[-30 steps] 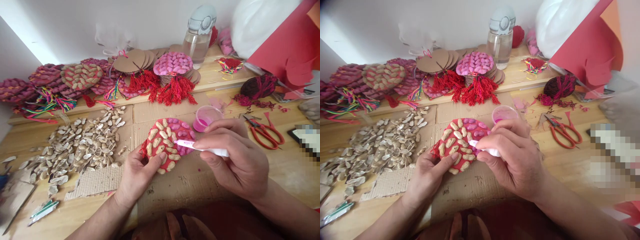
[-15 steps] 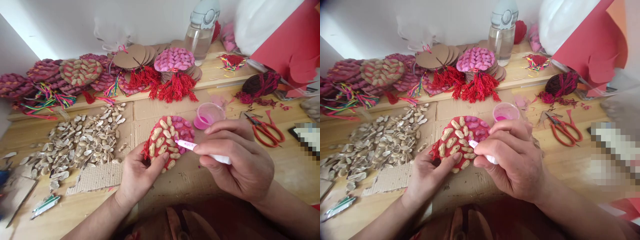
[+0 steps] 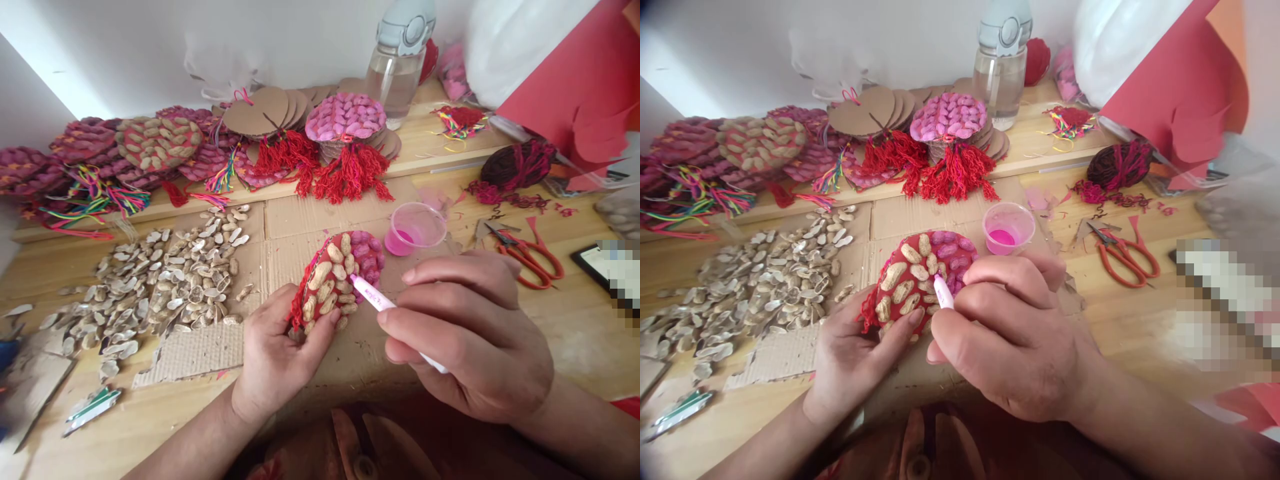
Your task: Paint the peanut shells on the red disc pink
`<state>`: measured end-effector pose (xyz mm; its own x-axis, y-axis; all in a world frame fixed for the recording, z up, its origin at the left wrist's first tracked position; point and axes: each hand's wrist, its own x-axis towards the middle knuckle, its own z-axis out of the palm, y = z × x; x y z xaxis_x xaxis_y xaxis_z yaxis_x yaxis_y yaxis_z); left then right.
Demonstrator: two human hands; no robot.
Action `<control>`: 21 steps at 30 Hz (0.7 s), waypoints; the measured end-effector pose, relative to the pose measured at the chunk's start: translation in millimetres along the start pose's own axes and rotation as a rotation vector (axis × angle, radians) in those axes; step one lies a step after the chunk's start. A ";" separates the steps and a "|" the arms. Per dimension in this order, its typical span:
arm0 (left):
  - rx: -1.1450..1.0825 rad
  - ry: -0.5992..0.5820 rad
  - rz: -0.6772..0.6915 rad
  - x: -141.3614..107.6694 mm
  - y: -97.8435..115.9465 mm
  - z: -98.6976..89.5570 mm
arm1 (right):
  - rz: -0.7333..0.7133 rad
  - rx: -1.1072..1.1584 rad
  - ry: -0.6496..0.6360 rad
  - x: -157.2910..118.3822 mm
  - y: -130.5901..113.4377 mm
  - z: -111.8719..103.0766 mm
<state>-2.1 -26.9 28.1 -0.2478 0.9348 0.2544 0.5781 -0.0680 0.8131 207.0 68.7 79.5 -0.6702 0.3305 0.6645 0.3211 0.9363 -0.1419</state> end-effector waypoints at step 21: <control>-0.055 0.019 -0.083 1.2 -2.1 0.7 | 0.036 0.008 0.013 -2.2 3.1 5.2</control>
<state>-3.0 -25.4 26.3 -0.3078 0.9315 0.1939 0.5113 -0.0100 0.8594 206.0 71.5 73.8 -0.6497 0.3625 0.6682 0.3392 0.9249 -0.1718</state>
